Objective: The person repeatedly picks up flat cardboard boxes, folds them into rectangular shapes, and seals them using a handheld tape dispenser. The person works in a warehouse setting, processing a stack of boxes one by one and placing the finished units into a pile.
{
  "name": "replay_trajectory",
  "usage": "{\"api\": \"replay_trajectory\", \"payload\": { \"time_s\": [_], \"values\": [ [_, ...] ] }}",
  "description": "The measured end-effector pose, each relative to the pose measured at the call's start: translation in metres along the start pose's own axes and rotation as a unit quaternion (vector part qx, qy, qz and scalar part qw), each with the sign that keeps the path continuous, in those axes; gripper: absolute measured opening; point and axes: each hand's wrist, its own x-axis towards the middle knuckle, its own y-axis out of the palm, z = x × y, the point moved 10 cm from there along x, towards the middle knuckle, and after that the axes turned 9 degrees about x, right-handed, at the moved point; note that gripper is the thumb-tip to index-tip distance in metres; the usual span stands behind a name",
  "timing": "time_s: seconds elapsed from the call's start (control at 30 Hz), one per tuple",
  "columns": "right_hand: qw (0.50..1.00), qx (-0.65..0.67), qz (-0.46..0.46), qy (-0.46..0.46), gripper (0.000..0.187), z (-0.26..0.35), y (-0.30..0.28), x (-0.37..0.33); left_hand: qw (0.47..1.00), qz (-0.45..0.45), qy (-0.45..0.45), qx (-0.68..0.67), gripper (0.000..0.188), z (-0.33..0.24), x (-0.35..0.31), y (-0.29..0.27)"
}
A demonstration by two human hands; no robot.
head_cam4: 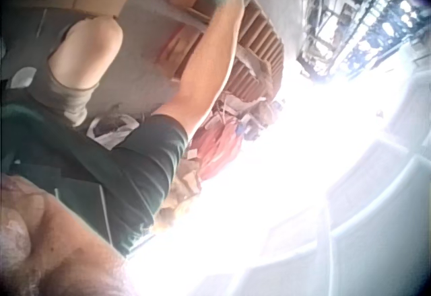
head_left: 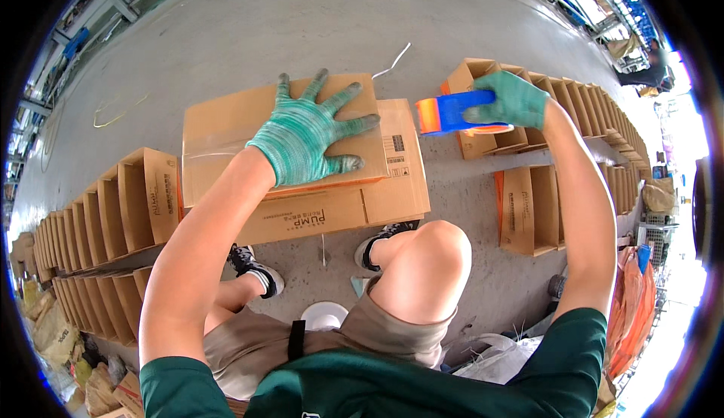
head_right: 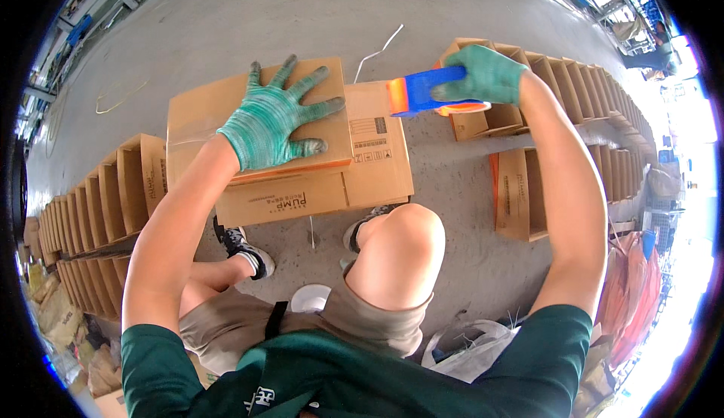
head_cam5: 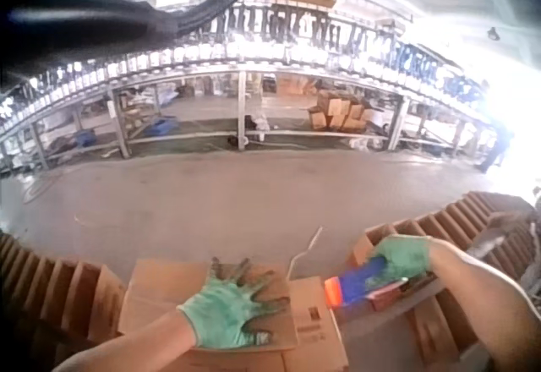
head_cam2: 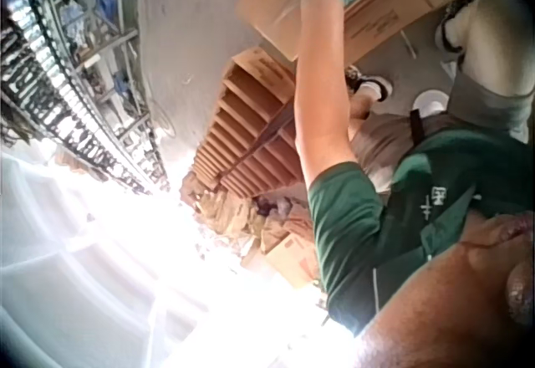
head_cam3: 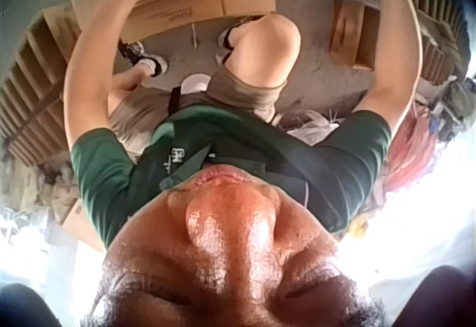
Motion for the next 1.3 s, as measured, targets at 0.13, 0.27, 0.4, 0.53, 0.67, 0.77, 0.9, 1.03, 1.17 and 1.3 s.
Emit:
{"api": "replay_trajectory", "payload": {
  "time_s": [0.13,0.27,0.4,0.53,0.67,0.77,0.9,1.03,1.17,1.3],
  "values": [
    [0.994,-0.076,0.072,-0.012,0.059,0.052,0.037,0.017,1.0,0.011,0.005,0.003,0.065,-0.004,0.006,-0.007],
    [0.981,-0.161,0.11,-0.01,0.054,0.101,0.059,0.026,1.0,-0.011,0.008,-0.025,0.057,-0.01,0.014,-0.014],
    [0.97,-0.194,0.14,0.03,0.044,0.107,0.12,0.018,0.996,-0.051,0.009,-0.078,0.045,-0.019,0.032,-0.013],
    [0.991,-0.098,0.044,0.076,0.04,0.075,0.17,0.046,0.991,-0.035,-0.03,-0.128,0.044,-0.023,0.042,-0.013],
    [0.987,-0.156,-0.029,-0.011,0.028,-0.002,0.256,0.098,0.983,-0.076,0.019,-0.165,0.043,-0.036,0.057,-0.01],
    [0.998,-0.033,-0.001,-0.053,0.025,0.017,0.263,0.105,0.953,-0.201,0.043,-0.221,0.046,-0.003,0.024,-0.01],
    [0.998,-0.023,-0.01,-0.056,0.026,0.05,0.217,0.077,0.959,-0.024,-0.281,-0.033,0.07,0.079,-0.068,0.015],
    [0.969,0.165,-0.184,0.009,0.025,0.061,0.105,0.047,0.892,0.038,-0.449,-0.031,0.075,0.124,-0.161,0.033],
    [0.867,0.488,-0.046,0.095,0.025,0.091,0.133,0.056,0.804,-0.067,-0.491,-0.33,0.066,0.169,-0.204,0.11],
    [0.854,0.487,-0.048,0.176,0.061,0.146,0.159,0.024,0.767,-0.015,-0.538,-0.349,0.056,0.186,-0.237,0.144]
  ]
}}
